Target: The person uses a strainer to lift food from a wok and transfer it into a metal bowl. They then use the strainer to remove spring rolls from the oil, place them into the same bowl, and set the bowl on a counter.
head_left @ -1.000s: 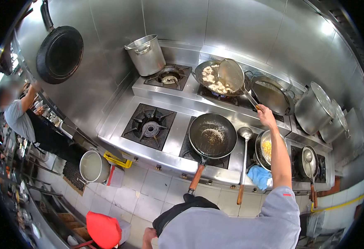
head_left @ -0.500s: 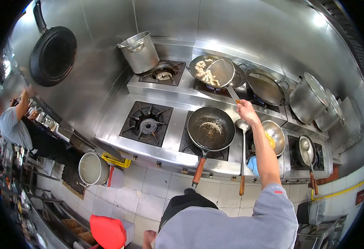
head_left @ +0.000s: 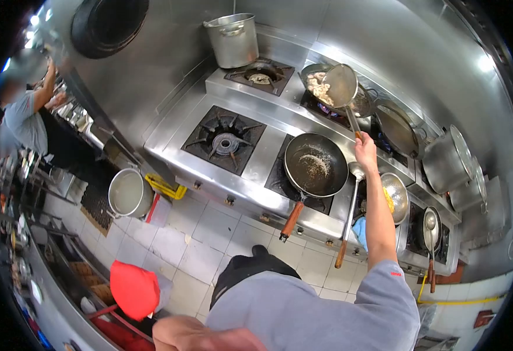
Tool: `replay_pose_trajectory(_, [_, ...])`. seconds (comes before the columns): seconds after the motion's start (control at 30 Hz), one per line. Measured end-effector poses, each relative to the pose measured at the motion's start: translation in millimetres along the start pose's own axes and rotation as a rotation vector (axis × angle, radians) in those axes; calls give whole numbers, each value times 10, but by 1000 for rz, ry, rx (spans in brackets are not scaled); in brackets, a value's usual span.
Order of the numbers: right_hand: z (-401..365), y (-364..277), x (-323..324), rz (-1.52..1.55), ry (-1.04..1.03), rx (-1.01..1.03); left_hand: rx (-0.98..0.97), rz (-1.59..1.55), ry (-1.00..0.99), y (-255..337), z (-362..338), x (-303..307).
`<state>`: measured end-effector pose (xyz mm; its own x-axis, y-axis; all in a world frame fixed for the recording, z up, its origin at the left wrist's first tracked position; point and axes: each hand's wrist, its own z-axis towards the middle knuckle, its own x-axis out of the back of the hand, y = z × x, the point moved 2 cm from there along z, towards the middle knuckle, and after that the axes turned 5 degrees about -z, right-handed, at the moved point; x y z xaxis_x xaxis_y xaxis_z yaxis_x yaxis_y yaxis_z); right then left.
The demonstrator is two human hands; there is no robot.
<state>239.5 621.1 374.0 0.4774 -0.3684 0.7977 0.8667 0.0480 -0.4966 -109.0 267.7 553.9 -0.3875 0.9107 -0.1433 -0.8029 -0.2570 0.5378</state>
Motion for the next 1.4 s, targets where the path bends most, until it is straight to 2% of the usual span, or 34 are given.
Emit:
replay_pose_trajectory(0.03, [0, 28, 13, -28, 22, 35, 0, 6, 18, -25, 40, -19])
replay_pose_trajectory(0.1, [44, 122, 20, -34, 63, 77, -208, 64, 220, -50, 156, -6])
replay_pose_trajectory(0.13, [40, 130, 66, -5, 26, 50, 30, -107, 154, 31, 214, 62])
replay_pose_trajectory(0.17, [39, 87, 109, 24, -8, 25, 42, -94, 157, -38, 217, 9])
replay_pose_trajectory(0.23, [26, 60, 150, -8, 26, -3, -351, -27, 422, -236, 213, -98])
replay_pose_trajectory(0.3, [71, 157, 147, -23, 30, 17, -372, -98, 372, -262, 233, 16])
replay_pose_trajectory(0.37, [103, 163, 91, 4, -30, -18, 196, -714, -381, -208, 263, 101])
replay_pose_trajectory(0.4, [143, 257, 16, 39, -27, -24, 196, -704, -375, -233, 225, 70])
replay_pose_trajectory(0.47, [197, 382, -71, 78, -8, -18, 57, -1105, -177, -286, 158, -5])
replay_pose_trajectory(0.5, [240, 400, -135, 106, 16, -22, 47, -1088, -166, -326, 172, -18])
replay_pose_trajectory(0.57, [229, 339, -80, 46, 2, -25, -123, -1087, 319, -472, 257, 35])
replay_pose_trajectory(0.6, [272, 317, -97, 17, 41, 14, -136, -1088, 332, -478, 303, 47])
replay_pose_trajectory(0.67, [320, 279, -142, -30, 39, 27, 324, -1079, 164, -533, 382, 23])
replay_pose_trajectory(0.7, [385, 336, -193, -21, 33, 15, 315, -1083, 183, -601, 437, 75])
replay_pose_trajectory(0.77, [424, 224, -148, -38, 6, -29, -70, -925, 81, -719, 551, 194])
replay_pose_trajectory(0.8, [469, 248, -193, -70, 68, -11, 310, -616, 258, -726, 315, 219])
replay_pose_trajectory(0.87, [550, 264, -227, -93, 144, -4, 447, -305, 433, -807, 221, 329])
replay_pose_trajectory(0.9, [569, 182, -202, -105, 150, -29, 581, -90, 376, -826, 127, 381])
replay_pose_trajectory(0.93, [650, 171, -207, -125, 149, -47, 709, 134, 309, -851, -2, 441])
replay_pose_trajectory(1.0, [821, 226, -281, -159, 146, -52, 931, 444, 442, -1045, -398, 505])
replay_pose_trajectory(1.03, [882, 236, -300, -173, 144, -37, 1064, 473, 544, -1171, -720, 578])
replay_pose_trajectory(1.07, [916, 177, -299, -183, 127, -69, 1058, 489, 722, -1334, -1142, 621])
replay_pose_trajectory(1.13, [1060, 196, -385, -171, 107, -95, 1175, 783, 901, -1484, -1857, 650])
replay_pose_trajectory(1.23, [1184, 113, -471, -170, 32, -79, 1621, 940, 989, -1699, -3604, 411])
replay_pose_trajectory(1.27, [1281, 167, -579, -143, 30, -110, 1747, 1080, 950, -1700, -4040, 211])
replay_pose_trajectory(1.3, [1299, 130, -600, -106, 4, -128, 1770, 1059, 1044, -1767, -4669, -12])
replay_pose_trajectory(1.33, [1283, 75, -619, -104, 3, -104, 1762, 981, 1149, -1761, -4966, -245])
replay_pose_trajectory(1.37, [1270, 49, -626, -103, 2, -80, 1603, 736, 1465, -1717, -5100, -518])
replay_pose_trajectory(1.4, [1311, 158, -726, 21, -35, -154, 1546, 592, 1516, -1690, -5405, -765])
